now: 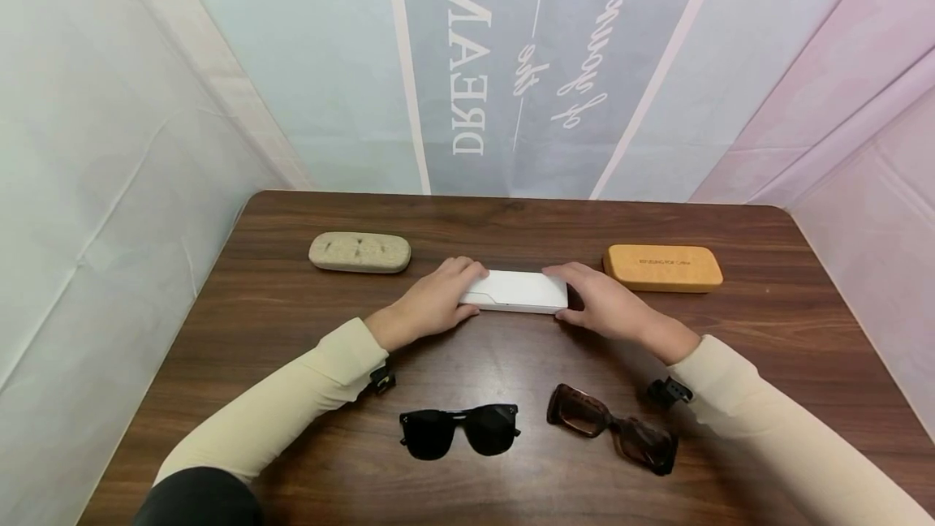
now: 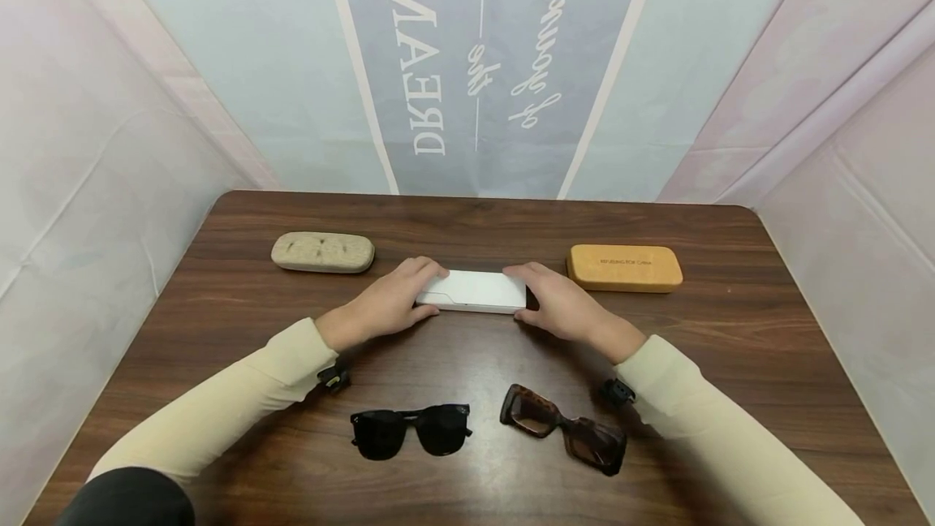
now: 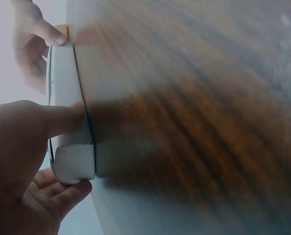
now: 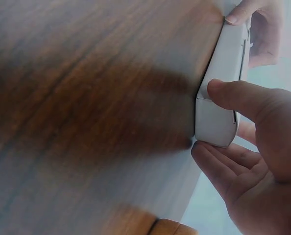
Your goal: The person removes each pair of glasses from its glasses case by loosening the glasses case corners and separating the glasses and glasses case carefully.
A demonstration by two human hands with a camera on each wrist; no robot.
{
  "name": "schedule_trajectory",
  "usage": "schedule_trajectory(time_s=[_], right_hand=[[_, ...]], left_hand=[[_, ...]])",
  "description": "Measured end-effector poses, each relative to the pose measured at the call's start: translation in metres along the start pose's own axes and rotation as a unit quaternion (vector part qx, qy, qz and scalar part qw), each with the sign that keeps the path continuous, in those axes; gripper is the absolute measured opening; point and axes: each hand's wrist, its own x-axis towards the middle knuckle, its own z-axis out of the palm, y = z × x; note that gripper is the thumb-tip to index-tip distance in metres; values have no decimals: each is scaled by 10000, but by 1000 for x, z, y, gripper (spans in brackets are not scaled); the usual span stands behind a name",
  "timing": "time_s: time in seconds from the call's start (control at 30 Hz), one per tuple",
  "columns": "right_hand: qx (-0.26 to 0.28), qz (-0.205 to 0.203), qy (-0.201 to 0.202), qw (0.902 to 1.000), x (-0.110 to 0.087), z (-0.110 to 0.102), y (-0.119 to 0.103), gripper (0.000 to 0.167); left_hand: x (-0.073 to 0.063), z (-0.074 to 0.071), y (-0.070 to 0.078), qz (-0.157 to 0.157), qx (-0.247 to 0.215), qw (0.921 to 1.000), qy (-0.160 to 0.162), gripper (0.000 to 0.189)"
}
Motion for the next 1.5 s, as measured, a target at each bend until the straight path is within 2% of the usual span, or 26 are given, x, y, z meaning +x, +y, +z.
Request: schedule_trajectory(time_s=[0.27,0.47,1.23,1.5], right_hand=[[-76,86,-27,9999,3,-4,3,65],[-7,166,83,9998,8,-12,4,66],[20,286,97,9995,25,-18,15,62],[-31,412,63,9991,28,-17,17,62]], left_hand=[[3,-4,0,-34,-86,9999,84,49],[12,-9,-2,-57,-123,9997,192,48],[39,-15,-9,-478,-195,9986,68,48],[44,-15,-12,-500,-178,9986,90,48]])
